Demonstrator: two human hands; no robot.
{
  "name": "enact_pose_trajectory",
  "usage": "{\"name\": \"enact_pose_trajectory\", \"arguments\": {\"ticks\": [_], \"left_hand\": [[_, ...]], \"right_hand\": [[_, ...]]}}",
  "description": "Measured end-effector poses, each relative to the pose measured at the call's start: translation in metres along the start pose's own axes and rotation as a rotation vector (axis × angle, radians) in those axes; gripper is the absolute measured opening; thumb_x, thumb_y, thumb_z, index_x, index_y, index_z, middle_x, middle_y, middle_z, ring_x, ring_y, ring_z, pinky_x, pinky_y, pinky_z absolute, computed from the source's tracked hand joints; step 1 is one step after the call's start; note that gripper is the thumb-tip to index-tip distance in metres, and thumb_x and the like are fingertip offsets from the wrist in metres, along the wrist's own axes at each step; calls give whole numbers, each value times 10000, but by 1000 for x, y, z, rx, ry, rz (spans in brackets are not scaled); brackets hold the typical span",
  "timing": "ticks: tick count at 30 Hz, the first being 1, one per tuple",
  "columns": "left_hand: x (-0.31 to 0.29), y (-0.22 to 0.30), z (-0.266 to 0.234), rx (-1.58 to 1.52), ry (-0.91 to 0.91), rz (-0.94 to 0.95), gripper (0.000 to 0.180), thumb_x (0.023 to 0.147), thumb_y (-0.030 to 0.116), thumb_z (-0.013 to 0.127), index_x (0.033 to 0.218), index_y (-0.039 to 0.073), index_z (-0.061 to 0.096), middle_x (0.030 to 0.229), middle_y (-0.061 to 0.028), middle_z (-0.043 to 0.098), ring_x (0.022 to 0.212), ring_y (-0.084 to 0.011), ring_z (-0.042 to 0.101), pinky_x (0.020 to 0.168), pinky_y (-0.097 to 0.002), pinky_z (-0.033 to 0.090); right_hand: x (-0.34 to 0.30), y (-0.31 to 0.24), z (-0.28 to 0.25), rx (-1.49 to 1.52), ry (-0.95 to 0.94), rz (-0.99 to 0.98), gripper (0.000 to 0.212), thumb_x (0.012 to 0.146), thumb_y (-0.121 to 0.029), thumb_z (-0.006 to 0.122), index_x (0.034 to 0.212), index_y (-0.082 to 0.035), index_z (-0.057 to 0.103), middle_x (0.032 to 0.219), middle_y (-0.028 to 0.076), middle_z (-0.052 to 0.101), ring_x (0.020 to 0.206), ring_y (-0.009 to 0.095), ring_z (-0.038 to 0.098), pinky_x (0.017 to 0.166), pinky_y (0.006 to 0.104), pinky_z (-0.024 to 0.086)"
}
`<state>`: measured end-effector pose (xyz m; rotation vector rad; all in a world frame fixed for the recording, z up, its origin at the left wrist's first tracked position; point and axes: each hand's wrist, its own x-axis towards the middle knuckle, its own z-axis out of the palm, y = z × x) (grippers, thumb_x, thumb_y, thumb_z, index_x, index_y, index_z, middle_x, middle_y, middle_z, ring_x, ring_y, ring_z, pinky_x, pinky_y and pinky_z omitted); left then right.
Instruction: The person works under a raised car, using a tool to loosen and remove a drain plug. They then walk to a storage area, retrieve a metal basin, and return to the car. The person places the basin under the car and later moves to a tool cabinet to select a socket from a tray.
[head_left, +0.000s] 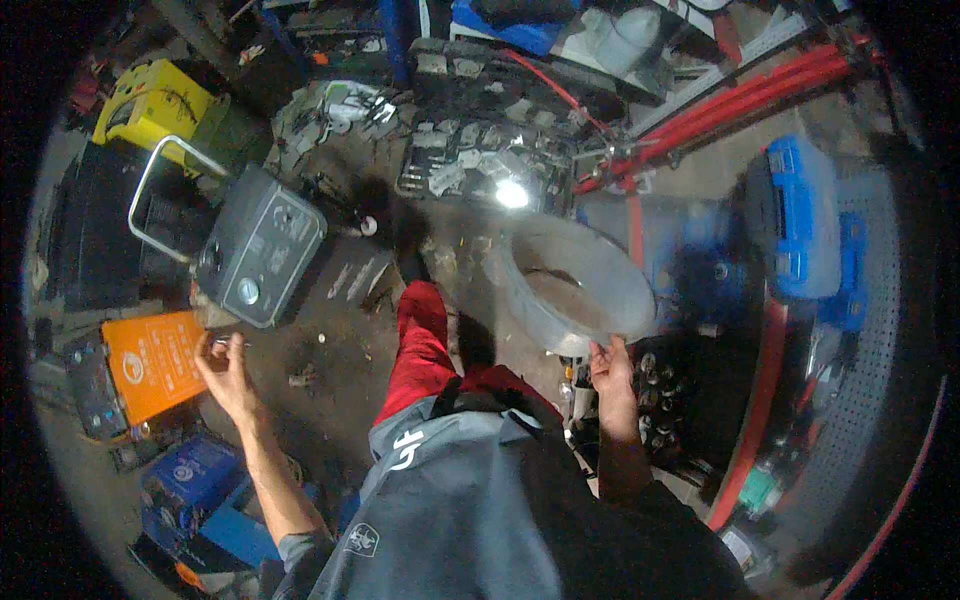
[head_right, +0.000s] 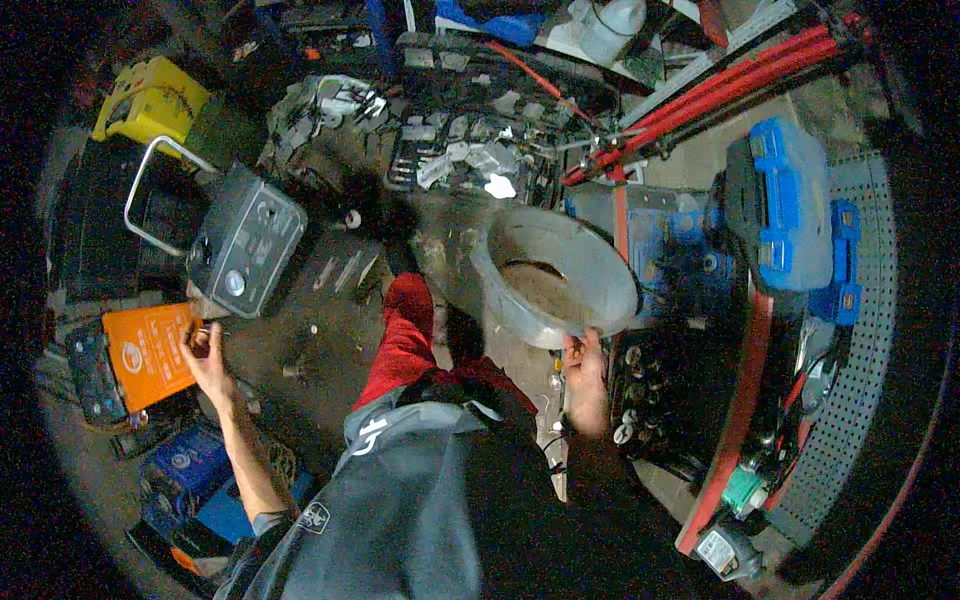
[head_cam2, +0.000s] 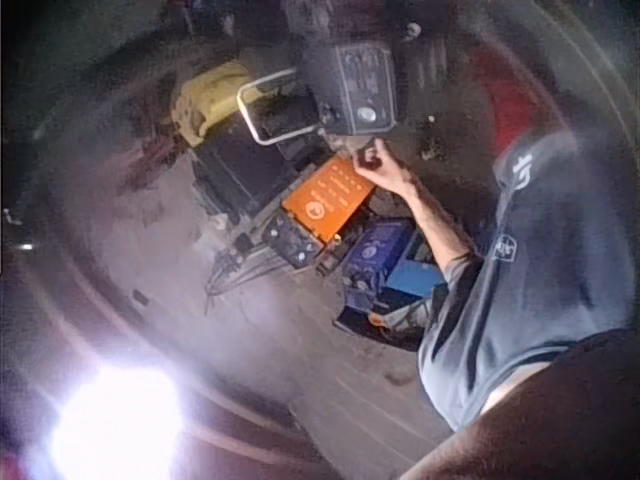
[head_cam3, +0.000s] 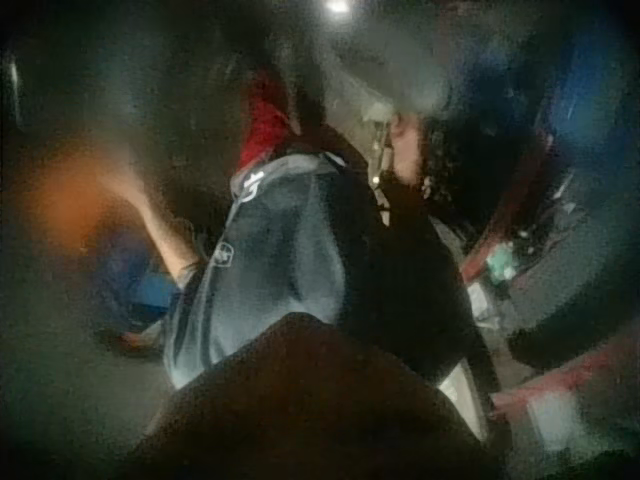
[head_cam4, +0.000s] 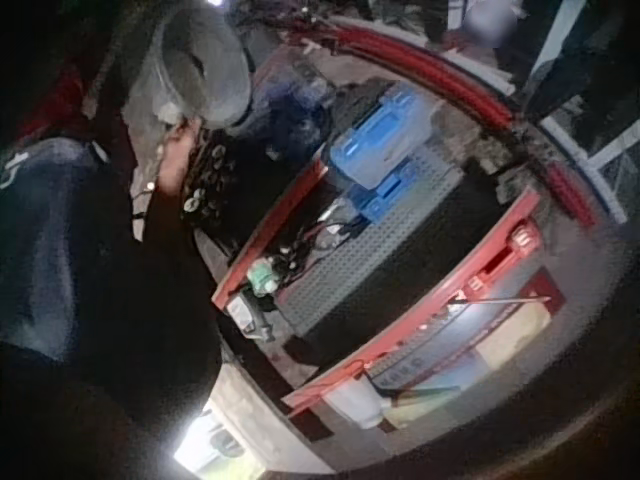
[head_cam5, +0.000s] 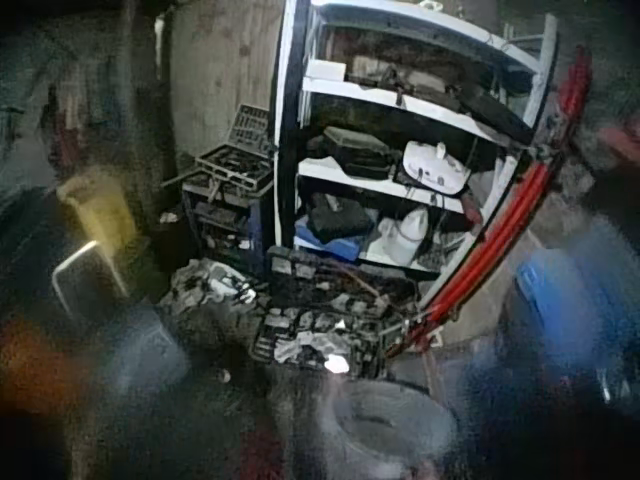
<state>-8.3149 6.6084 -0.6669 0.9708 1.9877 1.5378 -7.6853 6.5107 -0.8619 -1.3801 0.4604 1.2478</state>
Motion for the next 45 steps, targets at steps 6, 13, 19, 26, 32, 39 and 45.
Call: {"name": "enact_pose_trajectory", "arguments": {"ticks": [6, 13, 19, 26, 32, 39, 45], "left_hand": [[184, 12, 66, -23, 62, 95, 518, 900, 147, 723, 1324, 12, 458, 1059, -63, 566, 972, -148, 549, 892, -283, 439], [381, 52, 114, 355, 241, 460, 541, 880, 217, 753, 1301, -10, 500, 1152, -111, 605, 1034, -187, 581, 940, -298, 452], [468, 23, 122, 550, 321, 482, 549, 870, 363, 743, 1245, 8, 555, 1214, -155, 631, 1087, -253, 624, 971, -335, 465], [506, -30, 114, 756, 340, 322, 698, 830, 520, 729, 1278, 32, 511, 1127, -176, 668, 1016, -322, 654, 875, -394, 502], [526, -30, 128, 961, 249, 227, 639, 888, 582, 601, 1270, 81, 493, 1076, -152, 688, 1020, -362, 649, 859, -447, 484], [541, -40, 123, 1218, 169, 152, 615, 904, 590, 544, 1323, 154, 434, 1137, -160, 678, 1049, -399, 634, 853, -482, 483], [563, -63, 105, 1135, 80, 123, 652, 904, 599, 521, 1372, 164, 398, 1199, -176, 654, 1081, -432, 613, 863, -495, 479]], "right_hand": [[38, -16, 20, 474, -695, 286, 259, 932, -233, 590, 1112, -46, 589, 1006, 61, 633, 798, 190, 612, 650, 268, 536], [36, -8, 33, 6, 43, -150, 186, 925, -250, 547, 1010, -101, 620, 935, 40, 648, 779, 207, 607, 588, 312, 513], [48, -15, 49, -99, 60, -39, 189, 900, -253, 573, 1020, -113, 612, 835, 48, 632, 656, 167, 556, 439, 280, 428], [73, -17, 61, -449, 107, -180, 208, 894, -256, 620, 1011, -84, 624, 865, 97, 656, 739, 195, 628, 518, 280, 491], [101, -22, 69, -1622, 92, -853, 235, 930, -203, 635, 1056, -9, 594, 886, 143, 673, 852, 243, 673, 729, 359, 554], [99, -38, 88, -938, -144, -508, 139, 920, -180, 601, 984, -61, 574, 910, 80, 631, 768, 238, 618, 719, 316, 528], [126, -55, 103, -10, 44, 129, 204, 944, -260, 572, 1024, -76, 607, 952, 63, 617, 822, 211, 606, 674, 279, 544]]}}
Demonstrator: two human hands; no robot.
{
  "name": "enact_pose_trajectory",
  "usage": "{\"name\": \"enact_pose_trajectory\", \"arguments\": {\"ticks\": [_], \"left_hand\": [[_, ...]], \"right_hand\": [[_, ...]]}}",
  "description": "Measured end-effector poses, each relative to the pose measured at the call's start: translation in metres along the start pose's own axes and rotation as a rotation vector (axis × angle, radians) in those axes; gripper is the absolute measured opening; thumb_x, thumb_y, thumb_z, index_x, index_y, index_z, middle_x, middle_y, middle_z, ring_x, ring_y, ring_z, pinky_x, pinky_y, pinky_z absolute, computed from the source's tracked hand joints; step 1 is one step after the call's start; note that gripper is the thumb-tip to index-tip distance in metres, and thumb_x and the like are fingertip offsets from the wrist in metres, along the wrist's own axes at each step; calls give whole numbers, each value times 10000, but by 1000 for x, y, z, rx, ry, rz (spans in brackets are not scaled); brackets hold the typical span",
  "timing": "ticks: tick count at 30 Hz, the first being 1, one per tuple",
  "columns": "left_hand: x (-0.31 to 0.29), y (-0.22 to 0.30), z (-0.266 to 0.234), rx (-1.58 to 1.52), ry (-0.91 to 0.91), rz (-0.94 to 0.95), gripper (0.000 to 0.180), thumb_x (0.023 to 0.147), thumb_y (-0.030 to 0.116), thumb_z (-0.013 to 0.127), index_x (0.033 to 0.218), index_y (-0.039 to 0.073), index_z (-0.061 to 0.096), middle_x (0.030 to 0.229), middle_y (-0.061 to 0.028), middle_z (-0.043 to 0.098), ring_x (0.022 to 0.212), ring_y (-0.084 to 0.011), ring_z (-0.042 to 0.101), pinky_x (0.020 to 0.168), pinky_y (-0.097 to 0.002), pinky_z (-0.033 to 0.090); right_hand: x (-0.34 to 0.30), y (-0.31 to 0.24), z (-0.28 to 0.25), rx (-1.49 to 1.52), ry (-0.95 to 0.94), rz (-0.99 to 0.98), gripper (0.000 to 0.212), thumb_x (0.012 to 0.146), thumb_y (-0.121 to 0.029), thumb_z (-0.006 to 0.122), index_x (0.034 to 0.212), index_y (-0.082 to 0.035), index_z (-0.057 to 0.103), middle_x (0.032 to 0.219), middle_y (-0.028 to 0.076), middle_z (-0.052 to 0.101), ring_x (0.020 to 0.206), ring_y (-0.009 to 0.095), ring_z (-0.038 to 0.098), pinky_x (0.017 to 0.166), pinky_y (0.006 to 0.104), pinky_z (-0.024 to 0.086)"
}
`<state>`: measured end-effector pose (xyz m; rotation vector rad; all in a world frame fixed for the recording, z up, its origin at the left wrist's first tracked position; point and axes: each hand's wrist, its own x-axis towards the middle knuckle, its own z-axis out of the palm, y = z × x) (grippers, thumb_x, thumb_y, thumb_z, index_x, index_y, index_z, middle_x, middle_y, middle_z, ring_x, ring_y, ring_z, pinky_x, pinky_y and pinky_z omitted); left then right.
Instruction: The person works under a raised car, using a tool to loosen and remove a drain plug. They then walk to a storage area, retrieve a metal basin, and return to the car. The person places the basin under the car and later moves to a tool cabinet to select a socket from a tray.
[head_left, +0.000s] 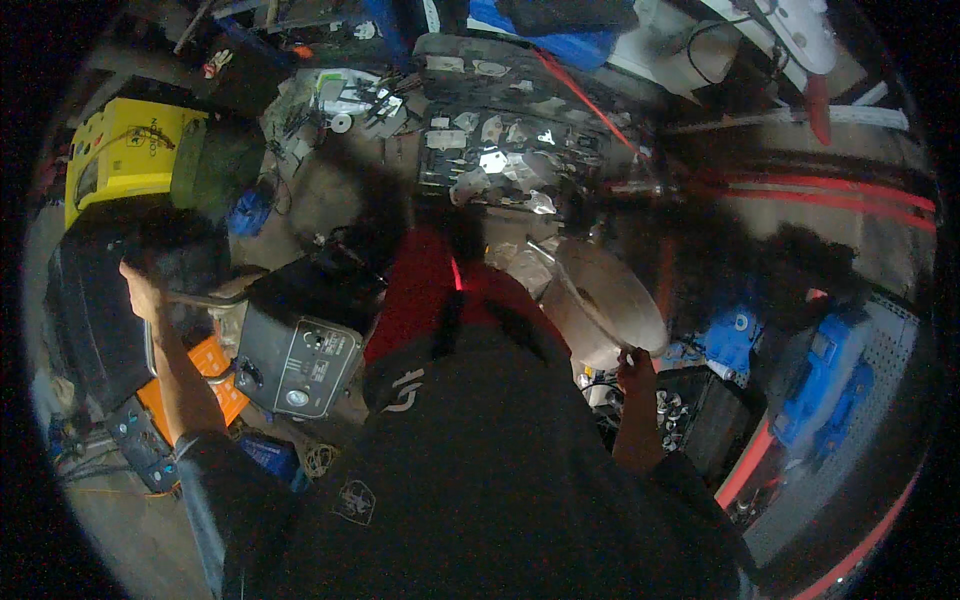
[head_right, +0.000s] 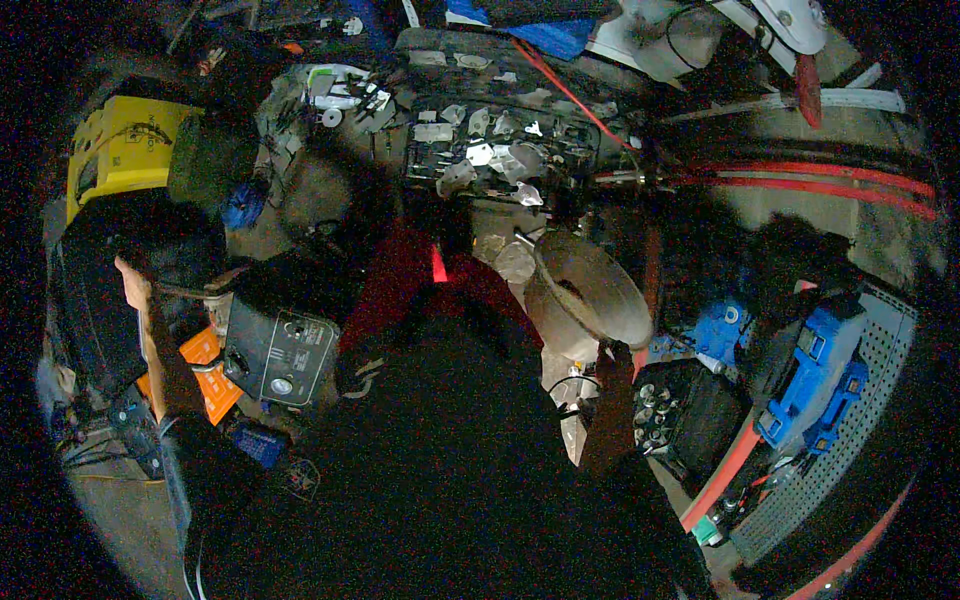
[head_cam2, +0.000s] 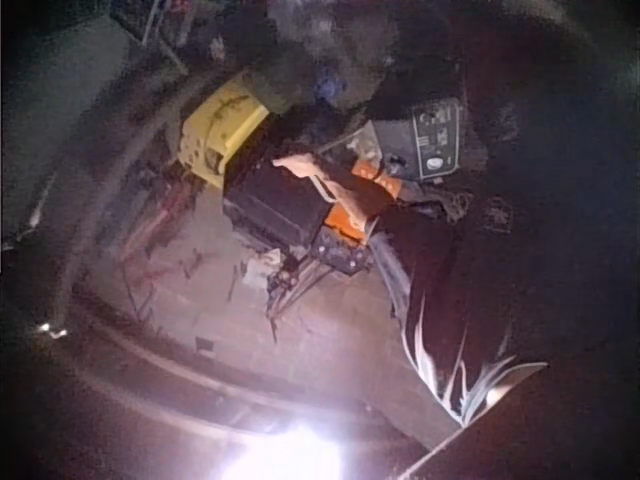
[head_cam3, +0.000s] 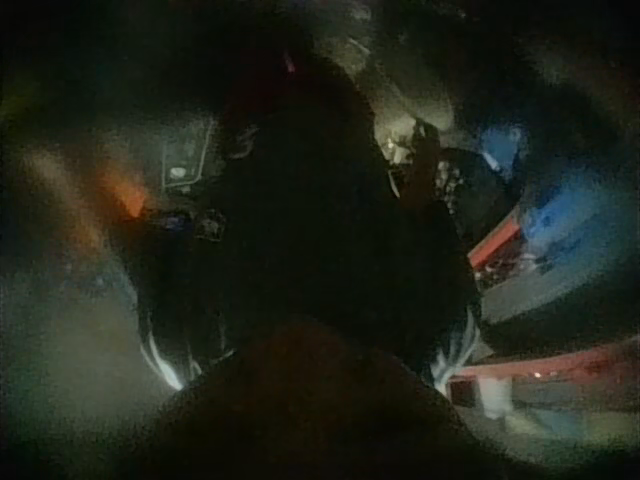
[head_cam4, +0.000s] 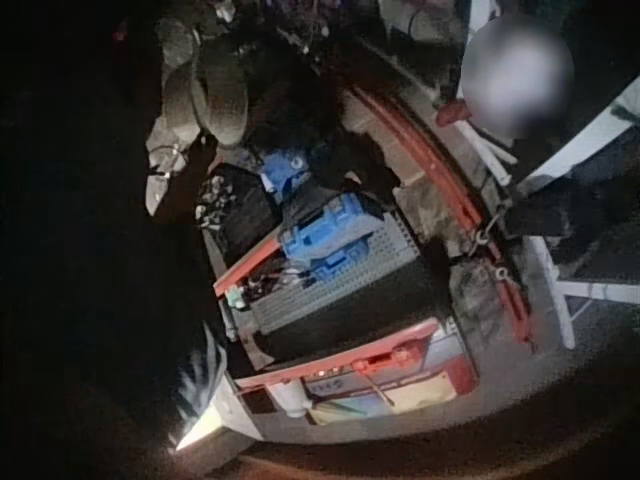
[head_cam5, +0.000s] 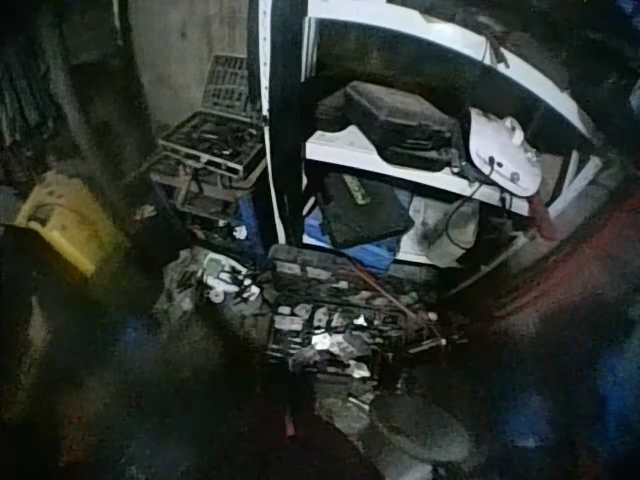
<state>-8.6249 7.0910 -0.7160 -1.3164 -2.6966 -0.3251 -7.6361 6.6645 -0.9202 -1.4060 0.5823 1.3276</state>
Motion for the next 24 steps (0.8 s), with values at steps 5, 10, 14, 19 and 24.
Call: {"name": "enact_pose_trajectory", "arguments": {"ticks": [5, 10, 14, 19, 24], "left_hand": [[-10, -9, -14, 2, 32, 215, 663, 894, 535, 584, 1387, 138, 388, 1225, -212, 628, 1102, -427, 606, 890, -482, 473], [-7, -12, -18, -29, 19, -50, 632, 887, 481, 631, 1377, 147, 411, 1220, -168, 641, 1090, -385, 624, 892, -460, 478], [-8, -7, -14, 120, 76, 14, 601, 890, 490, 632, 1347, 152, 438, 1194, -111, 666, 1083, -356, 635, 877, -445, 484], [-15, 12, -16, 85, 55, 70, 604, 887, 508, 638, 1336, 147, 453, 1165, -93, 681, 1071, -346, 641, 870, -434, 484], [-15, 58, -20, 65, 3, 123, 582, 891, 484, 651, 1312, 125, 470, 1165, -96, 681, 1066, -345, 641, 875, -413, 482]], "right_hand": [[26, 3, 2, 154, 306, -174, 180, 919, -205, 615, 1026, -61, 603, 927, 66, 595, 844, 227, 615, 697, 289, 558], [42, -3, -1, 38, -40, 15, 206, 868, -169, 685, 1024, -57, 611, 968, 90, 622, 868, 222, 619, 703, 310, 566], [54, -4, 15, -193, -44, -144, 192, 864, -183, 680, 1008, -71, 621, 950, 79, 629, 775, 190, 607, 601, 287, 540], [56, -12, 40, -122, 84, 36, 174, 882, -197, 615, 1002, -72, 617, 889, 48, 624, 544, 145, 528, 439, 263, 439], [55, -25, 43, -332, -8, -65, 168, 913, -204, 579, 1040, -97, 604, 970, 42, 606, 608, 145, 537, 466, 262, 437]]}}
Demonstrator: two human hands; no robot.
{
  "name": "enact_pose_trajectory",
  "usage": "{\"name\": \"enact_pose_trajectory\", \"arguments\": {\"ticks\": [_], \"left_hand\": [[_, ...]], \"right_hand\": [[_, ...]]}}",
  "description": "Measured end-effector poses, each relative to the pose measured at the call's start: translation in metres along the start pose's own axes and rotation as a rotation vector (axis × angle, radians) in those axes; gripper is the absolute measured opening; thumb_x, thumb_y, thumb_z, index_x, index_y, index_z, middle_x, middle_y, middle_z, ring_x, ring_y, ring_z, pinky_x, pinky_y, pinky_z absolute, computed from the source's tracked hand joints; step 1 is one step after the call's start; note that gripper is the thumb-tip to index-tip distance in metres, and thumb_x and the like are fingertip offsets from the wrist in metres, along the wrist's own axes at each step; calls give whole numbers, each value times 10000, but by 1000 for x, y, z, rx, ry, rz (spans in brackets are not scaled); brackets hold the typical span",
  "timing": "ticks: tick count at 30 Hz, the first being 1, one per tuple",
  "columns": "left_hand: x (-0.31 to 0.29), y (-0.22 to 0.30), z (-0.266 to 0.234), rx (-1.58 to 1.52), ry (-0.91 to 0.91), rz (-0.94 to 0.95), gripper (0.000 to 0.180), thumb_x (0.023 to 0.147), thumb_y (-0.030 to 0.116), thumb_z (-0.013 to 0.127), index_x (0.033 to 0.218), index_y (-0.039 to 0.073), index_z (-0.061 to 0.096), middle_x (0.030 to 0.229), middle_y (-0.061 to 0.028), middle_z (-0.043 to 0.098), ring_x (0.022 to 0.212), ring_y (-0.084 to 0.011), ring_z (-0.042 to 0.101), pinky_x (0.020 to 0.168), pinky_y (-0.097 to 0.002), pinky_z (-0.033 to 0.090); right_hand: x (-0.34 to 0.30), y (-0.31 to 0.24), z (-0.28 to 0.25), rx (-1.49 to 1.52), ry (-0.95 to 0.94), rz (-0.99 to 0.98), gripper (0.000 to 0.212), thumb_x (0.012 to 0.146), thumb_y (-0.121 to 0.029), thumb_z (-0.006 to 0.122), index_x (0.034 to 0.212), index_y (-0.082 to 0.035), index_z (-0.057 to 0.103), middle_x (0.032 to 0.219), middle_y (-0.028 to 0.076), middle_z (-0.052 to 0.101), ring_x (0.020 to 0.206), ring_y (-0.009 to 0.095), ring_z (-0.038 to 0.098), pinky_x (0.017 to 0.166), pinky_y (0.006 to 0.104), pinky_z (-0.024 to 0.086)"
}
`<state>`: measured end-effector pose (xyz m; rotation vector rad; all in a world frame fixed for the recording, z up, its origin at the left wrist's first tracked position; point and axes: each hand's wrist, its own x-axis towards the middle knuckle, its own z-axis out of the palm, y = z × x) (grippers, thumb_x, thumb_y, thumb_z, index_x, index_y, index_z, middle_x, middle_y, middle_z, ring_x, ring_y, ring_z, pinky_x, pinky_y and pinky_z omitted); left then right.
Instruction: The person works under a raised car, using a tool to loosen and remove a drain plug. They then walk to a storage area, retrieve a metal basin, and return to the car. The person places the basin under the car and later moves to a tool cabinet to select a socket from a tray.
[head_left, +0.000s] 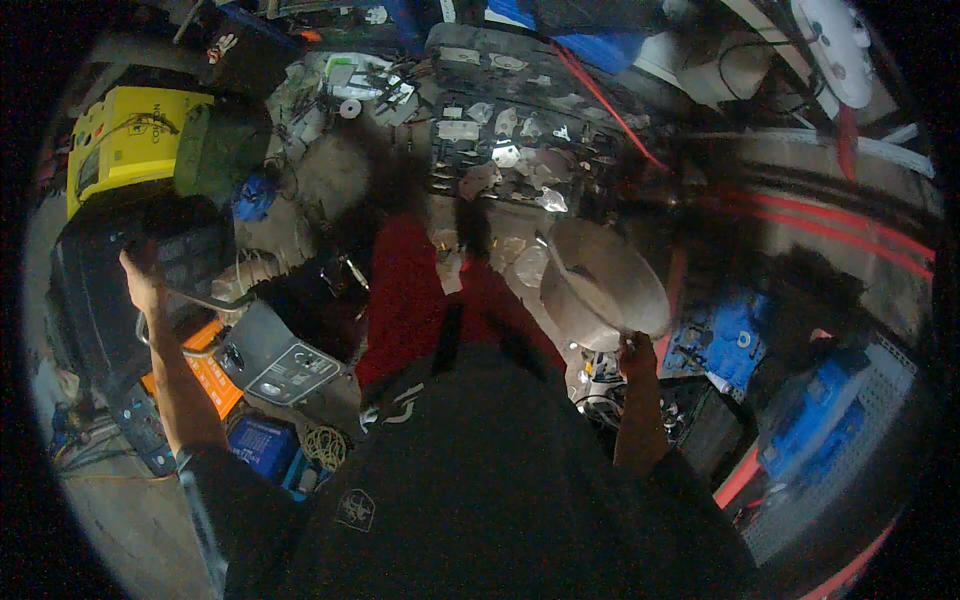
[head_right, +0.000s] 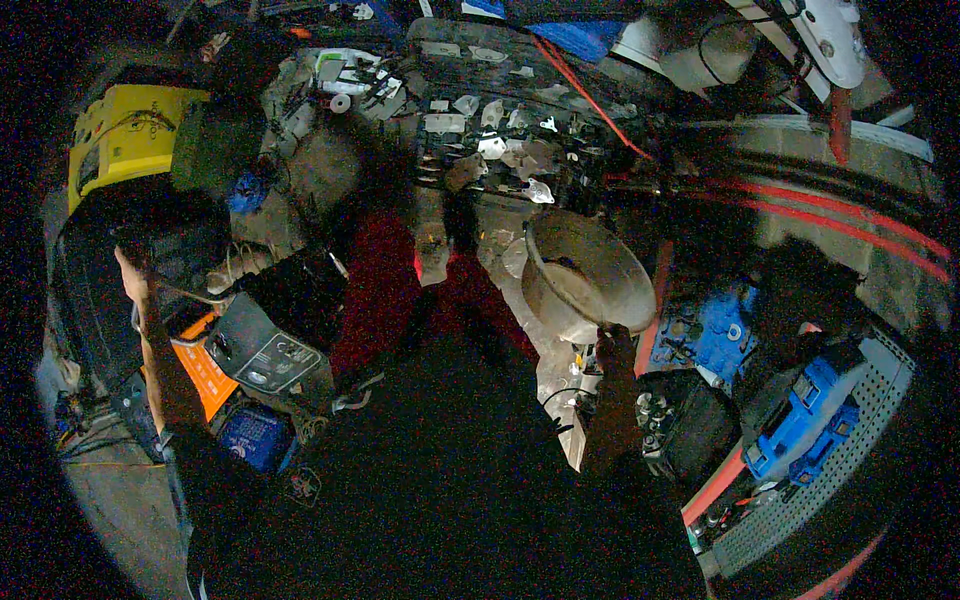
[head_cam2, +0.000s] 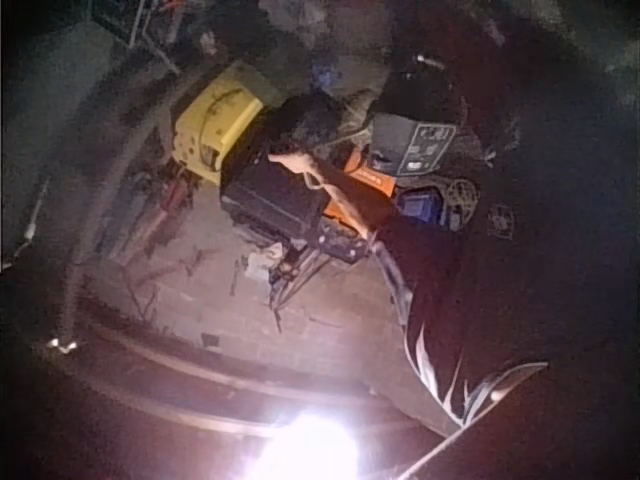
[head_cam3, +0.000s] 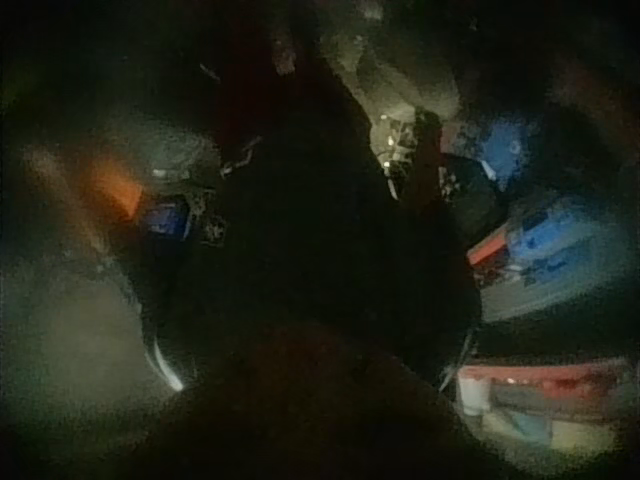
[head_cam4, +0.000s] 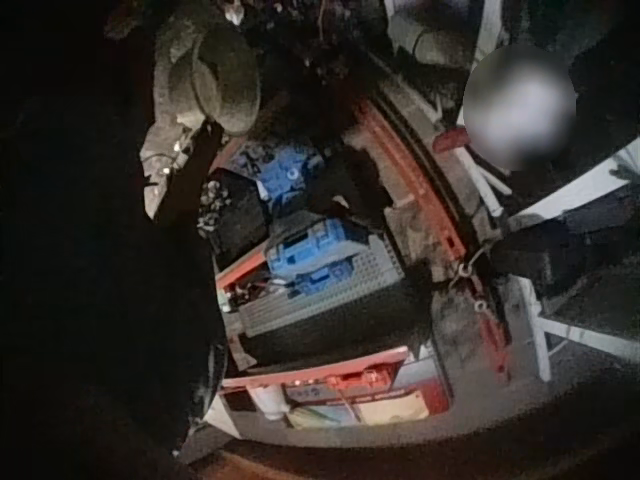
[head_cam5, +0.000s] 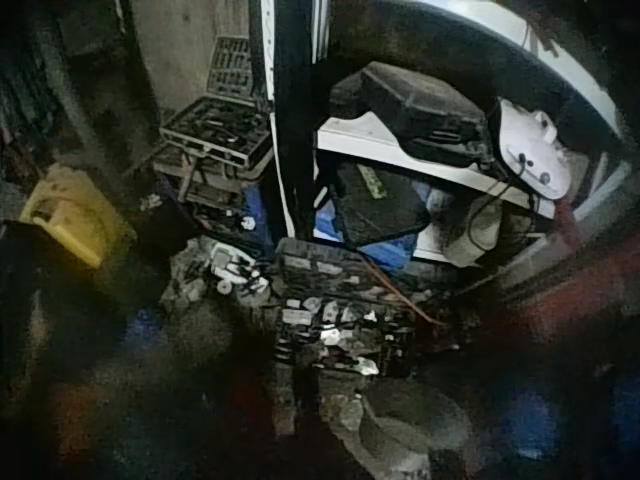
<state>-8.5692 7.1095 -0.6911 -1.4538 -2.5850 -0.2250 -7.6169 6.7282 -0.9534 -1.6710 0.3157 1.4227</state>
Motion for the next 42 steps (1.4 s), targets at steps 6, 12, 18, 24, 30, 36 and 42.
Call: {"name": "enact_pose_trajectory", "arguments": {"ticks": [6, 12, 18, 24, 30, 36, 42], "left_hand": [[-28, 69, -18, -172, -19, 159, 431, 928, 373, 628, 1245, 113, 497, 1141, -145, 670, 1046, -387, 630, 849, -432, 484], [-64, 94, -35, -2, -92, 234, 405, 933, 299, 604, 1281, 152, 458, 1111, -177, 667, 970, -429, 635, 780, -472, 491], [-96, 115, -54, 49, -149, 246, 359, 936, 312, 594, 1234, 153, 473, 1119, -153, 673, 979, -433, 628, 780, -492, 496], [-111, 108, -63, 99, -163, 344, 347, 934, 314, 608, 1199, 121, 495, 1027, -175, 674, 908, -439, 629, 717, -499, 496], [-129, 94, -64, 185, -285, 309, 365, 892, 255, 676, 1173, 101, 501, 968, -184, 681, 839, -411, 649, 668, -497, 502], [-141, 94, -73, 70, -124, 430, 377, 877, 231, 690, 1175, 96, 504, 895, -178, 682, 807, -391, 658, 654, -482, 511], [-137, 99, -73, 67, -185, 230, 394, 881, 248, 673, 1200, 104, 492, 919, -214, 676, 773, -441, 645, 637, -513, 500]], "right_hand": [[-9, 15, -1, 15, -27, -90, 233, 936, -208, 568, 1111, -53, 574, 1102, 69, 578, 998, 228, 579, 913, 363, 531], [-10, 16, 1, 350, 128, 80, 109, 882, -142, 639, 959, -69, 614, 961, 61, 656, 845, 231, 644, 703, 305, 597], [-5, 31, -5, 309, 66, -61, 105, 879, -114, 633, 958, -46, 627, 932, 64, 664, 894, 227, 635, 849, 342, 556], [-15, 19, 20, 401, -49, 189, 58, 870, -81, 643, 924, -65, 629, 894, 79, 655, 851, 224, 633, 867, 363, 562], [-19, -10, 79, 328, 178, 86, 71, 849, -26, 632, 903, 10, 602, 869, 102, 619, 839, 234, 599, 836, 370, 563], [-5, -29, 90, 233, 79, 175, 51, 858, -23, 600, 905, -4, 598, 924, 109, 613, 877, 244, 595, 895, 384, 544], [9, -27, 116, -462, 79, -348, 93, 896, -82, 605, 959, -16, 613, 1000, 109, 638, 940, 261, 614, 932, 408, 526]]}}
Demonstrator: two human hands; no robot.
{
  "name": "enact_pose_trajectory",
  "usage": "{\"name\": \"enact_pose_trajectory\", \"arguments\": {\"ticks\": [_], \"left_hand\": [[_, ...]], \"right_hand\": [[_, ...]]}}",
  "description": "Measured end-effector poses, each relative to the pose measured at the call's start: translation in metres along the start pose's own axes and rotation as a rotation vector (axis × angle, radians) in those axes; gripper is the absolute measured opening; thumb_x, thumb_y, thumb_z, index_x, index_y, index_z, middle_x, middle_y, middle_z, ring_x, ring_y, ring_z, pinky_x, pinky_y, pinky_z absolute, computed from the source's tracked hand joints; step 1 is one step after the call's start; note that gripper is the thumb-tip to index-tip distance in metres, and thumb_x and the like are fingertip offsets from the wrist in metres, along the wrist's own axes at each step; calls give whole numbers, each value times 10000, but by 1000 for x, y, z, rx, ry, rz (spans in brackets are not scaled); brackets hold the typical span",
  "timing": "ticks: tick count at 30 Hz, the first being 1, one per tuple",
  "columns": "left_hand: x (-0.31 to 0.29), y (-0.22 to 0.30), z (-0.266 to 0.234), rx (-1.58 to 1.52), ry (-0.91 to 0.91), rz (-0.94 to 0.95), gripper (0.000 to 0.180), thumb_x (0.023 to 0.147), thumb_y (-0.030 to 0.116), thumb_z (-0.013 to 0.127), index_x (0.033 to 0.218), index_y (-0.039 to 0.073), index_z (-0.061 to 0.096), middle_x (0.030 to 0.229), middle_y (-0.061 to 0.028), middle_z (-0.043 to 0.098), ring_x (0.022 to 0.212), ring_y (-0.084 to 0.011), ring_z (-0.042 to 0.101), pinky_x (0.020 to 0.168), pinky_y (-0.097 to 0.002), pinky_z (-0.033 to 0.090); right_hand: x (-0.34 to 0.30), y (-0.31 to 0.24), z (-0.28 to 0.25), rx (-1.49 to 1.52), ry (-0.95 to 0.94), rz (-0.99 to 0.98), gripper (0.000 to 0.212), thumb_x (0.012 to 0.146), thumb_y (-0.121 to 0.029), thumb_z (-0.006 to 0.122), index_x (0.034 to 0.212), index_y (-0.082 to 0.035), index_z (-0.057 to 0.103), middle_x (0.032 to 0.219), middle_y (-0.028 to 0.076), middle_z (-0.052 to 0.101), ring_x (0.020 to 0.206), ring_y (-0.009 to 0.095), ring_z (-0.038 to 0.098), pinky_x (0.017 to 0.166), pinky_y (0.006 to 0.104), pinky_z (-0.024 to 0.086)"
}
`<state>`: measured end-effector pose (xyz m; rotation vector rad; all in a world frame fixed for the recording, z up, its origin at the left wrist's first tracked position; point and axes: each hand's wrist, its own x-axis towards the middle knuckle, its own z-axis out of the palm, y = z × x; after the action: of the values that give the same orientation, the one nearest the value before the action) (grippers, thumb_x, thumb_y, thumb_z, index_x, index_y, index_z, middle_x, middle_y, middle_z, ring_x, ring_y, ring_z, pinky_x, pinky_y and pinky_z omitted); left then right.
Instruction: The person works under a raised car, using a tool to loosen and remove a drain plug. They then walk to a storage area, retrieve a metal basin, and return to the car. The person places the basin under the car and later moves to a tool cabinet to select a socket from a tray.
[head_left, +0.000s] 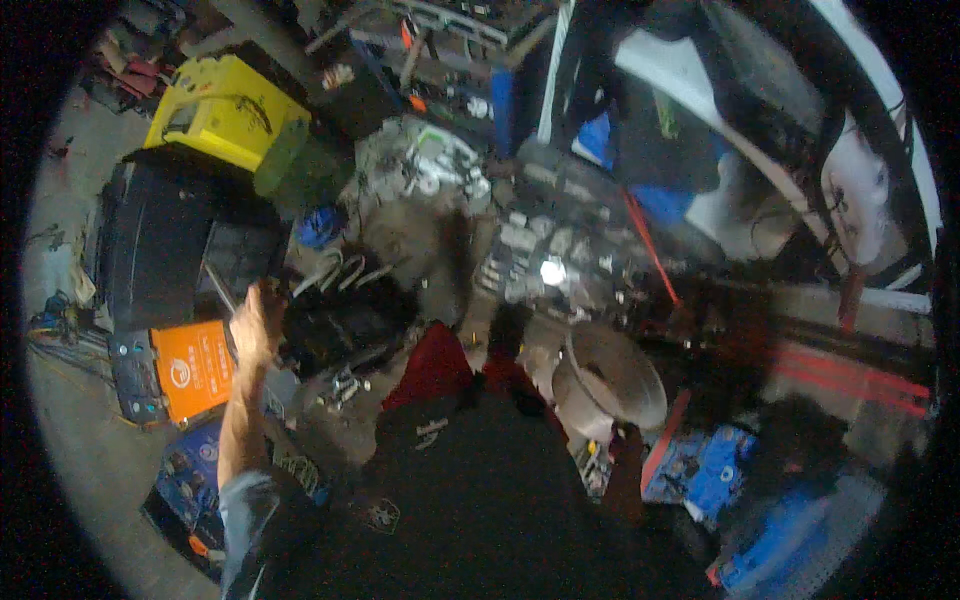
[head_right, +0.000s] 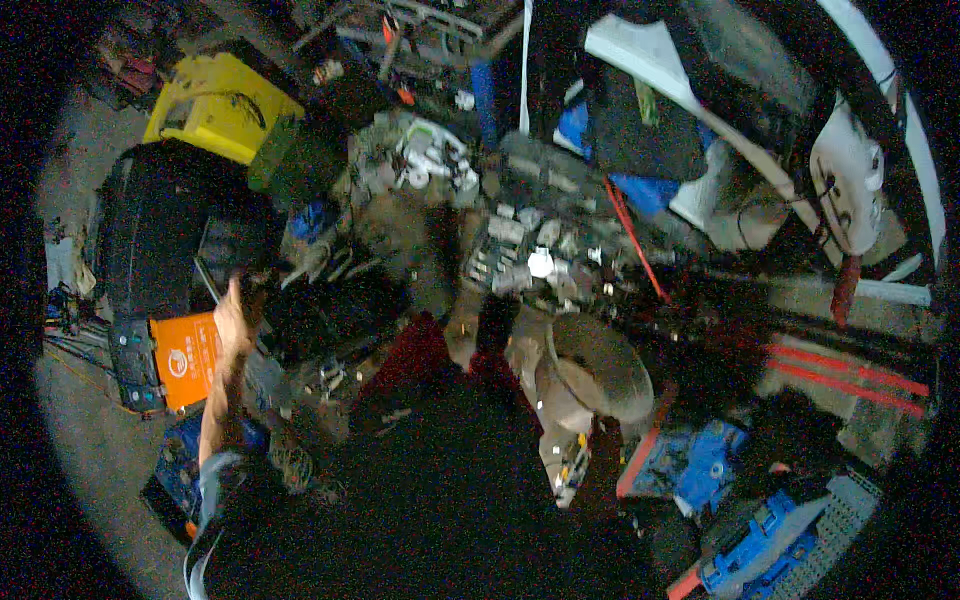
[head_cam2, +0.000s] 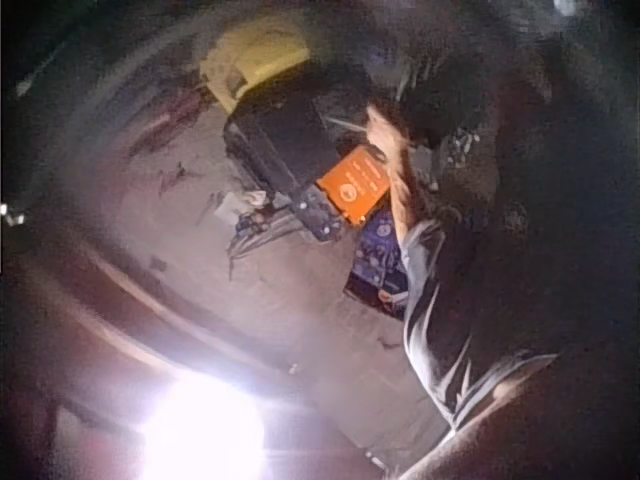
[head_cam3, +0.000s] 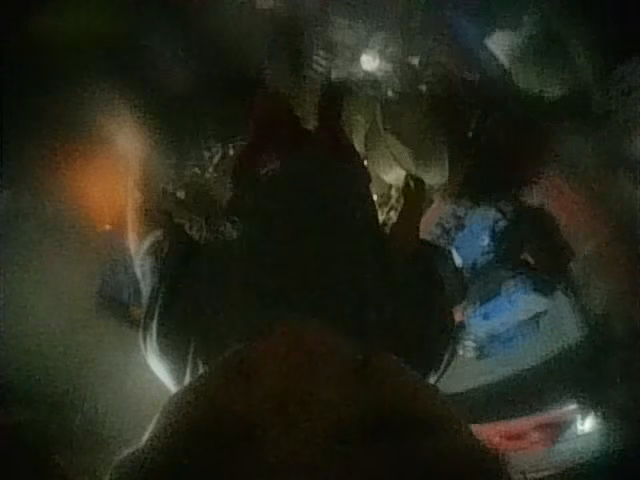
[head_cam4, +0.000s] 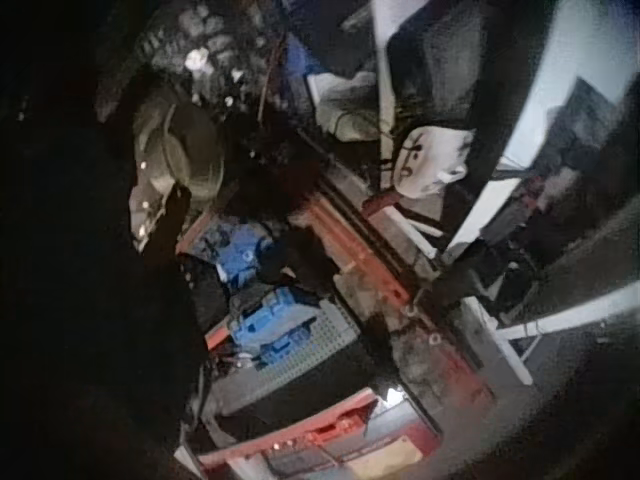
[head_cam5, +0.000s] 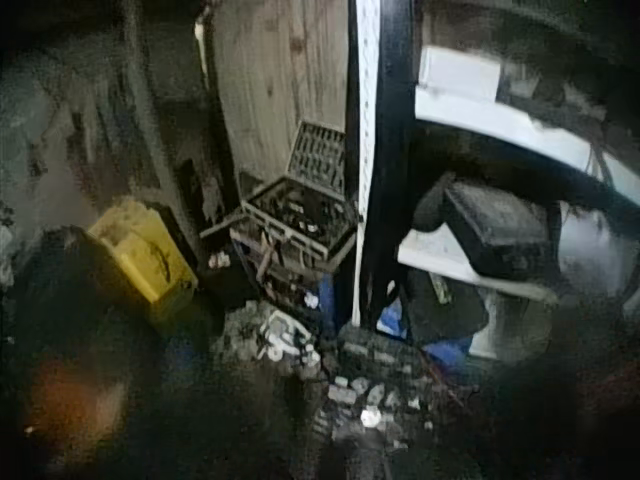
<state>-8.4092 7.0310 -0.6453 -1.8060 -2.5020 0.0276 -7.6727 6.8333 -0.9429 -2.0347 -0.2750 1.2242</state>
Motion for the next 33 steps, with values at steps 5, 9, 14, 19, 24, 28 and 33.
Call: {"name": "enact_pose_trajectory", "arguments": {"ticks": [5, 9, 14, 19, 24, 28, 33], "left_hand": [[26, 13, 5, -713, -27, -241, 373, 866, 187, 697, 1172, 92, 507, 961, -156, 690, 850, -373, 668, 707, -440, 515], [81, 34, 15, -610, -142, -37, 430, 852, 196, 726, 1189, 72, 490, 971, -148, 689, 848, -366, 663, 722, -443, 502], [191, 55, 43, -664, -205, 143, 513, 820, 283, 784, 1186, 40, 521, 980, -149, 690, 843, -316, 653, 745, -421, 498], [320, 51, 90, -824, -504, 89, 518, 791, 278, 815, 1132, 8, 534, 871, -83, 632, 756, -196, 577, 708, -368, 482], [401, 28, 140, -1005, -677, 24, 530, 782, 281, 821, 1129, 3, 533, 883, -88, 622, 792, -193, 582, 718, -355, 480], [420, 6, 176, -1105, -656, 127, 546, 787, 303, 807, 1136, -15, 532, 897, -114, 634, 831, -210, 603, 764, -364, 501], [428, 7, 195, -1013, -744, 99, 559, 776, 294, 823, 1135, -14, 525, 953, -127, 641, 917, -224, 627, 777, -368, 515]], "right_hand": [[-23, -38, 33, -384, -62, -57, 156, 938, -164, 609, 978, -13, 607, 1063, 94, 634, 972, 260, 604, 885, 354, 515], [-32, -55, 56, -307, 2, -75, 171, 945, -177, 612, 983, -11, 596, 1061, 96, 629, 969, 261, 603, 866, 351, 515], [-34, -43, 93, -211, 120, -88, 172, 942, -172, 614, 985, -9, 581, 1037, 104, 622, 954, 262, 605, 850, 364, 518], [-67, -49, 156, -315, 278, -144, 175, 939, -167, 616, 988, -6, 566, 1014, 112, 615, 938, 263, 607, 834, 377, 520], [-117, -79, 216, -744, 415, -328, 180, 936, -162, 618, 990, -4, 550, 990, 119, 608, 922, 263, 609, 818, 391, 523], [-136, -86, 251, -1046, 505, -398, 186, 933, -158, 620, 992, -2, 538, 971, 126, 602, 909, 264, 611, 805, 401, 526], [-117, -71, 272, 290, 272, -138, 232, 916, -139, 630, 1034, 13, 500, 907, 152, 582, 714, 222, 602, 580, 350, 547]]}}
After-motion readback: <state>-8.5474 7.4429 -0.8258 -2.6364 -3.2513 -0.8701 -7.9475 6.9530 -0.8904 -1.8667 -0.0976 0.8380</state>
